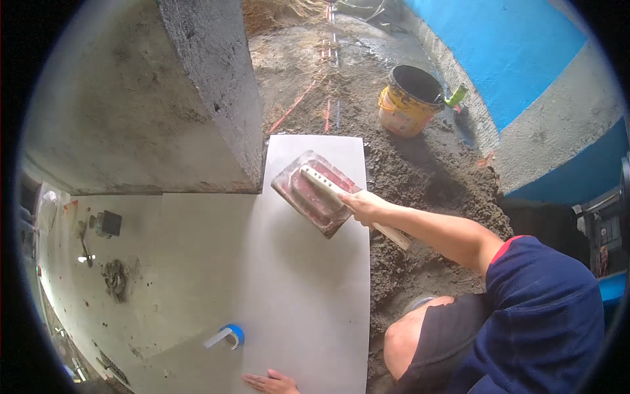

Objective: The person lays floor tiles using a trowel to apply adhesive, then places and adjusts the tiles by hand, using a tape measure to check spacing.

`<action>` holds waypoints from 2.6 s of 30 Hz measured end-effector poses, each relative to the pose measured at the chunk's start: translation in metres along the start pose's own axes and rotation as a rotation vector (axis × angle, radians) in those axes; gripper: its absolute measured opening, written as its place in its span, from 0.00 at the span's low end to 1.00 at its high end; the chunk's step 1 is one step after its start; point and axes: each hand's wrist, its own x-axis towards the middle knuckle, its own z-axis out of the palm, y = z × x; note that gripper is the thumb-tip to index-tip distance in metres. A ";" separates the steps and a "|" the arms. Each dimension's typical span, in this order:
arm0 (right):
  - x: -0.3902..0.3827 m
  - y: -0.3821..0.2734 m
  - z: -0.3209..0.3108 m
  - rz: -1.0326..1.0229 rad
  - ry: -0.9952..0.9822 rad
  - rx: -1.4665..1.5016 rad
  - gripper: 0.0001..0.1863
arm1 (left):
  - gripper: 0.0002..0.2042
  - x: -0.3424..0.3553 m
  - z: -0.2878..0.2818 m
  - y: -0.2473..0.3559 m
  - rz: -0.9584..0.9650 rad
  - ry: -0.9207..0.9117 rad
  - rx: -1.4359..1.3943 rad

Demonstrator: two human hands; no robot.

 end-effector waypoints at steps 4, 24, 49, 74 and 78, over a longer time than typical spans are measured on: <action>-0.002 0.042 0.004 -0.060 0.225 0.023 0.33 | 0.36 -0.004 0.014 0.001 -0.061 -0.025 -0.053; -0.011 0.056 0.015 -0.042 0.068 -0.243 0.34 | 0.35 0.007 0.029 0.002 -0.023 -0.005 -0.082; -0.073 0.073 0.079 -0.654 -0.311 -0.698 0.27 | 0.40 -0.032 0.006 0.008 -0.324 -0.085 -0.111; -0.239 0.035 0.322 -0.924 -1.229 -1.147 0.32 | 0.36 -0.285 -0.007 -0.028 -1.327 0.151 0.158; -0.216 0.065 0.387 -0.639 -1.173 -1.607 0.35 | 0.38 -0.264 -0.006 -0.039 -1.400 0.052 -0.011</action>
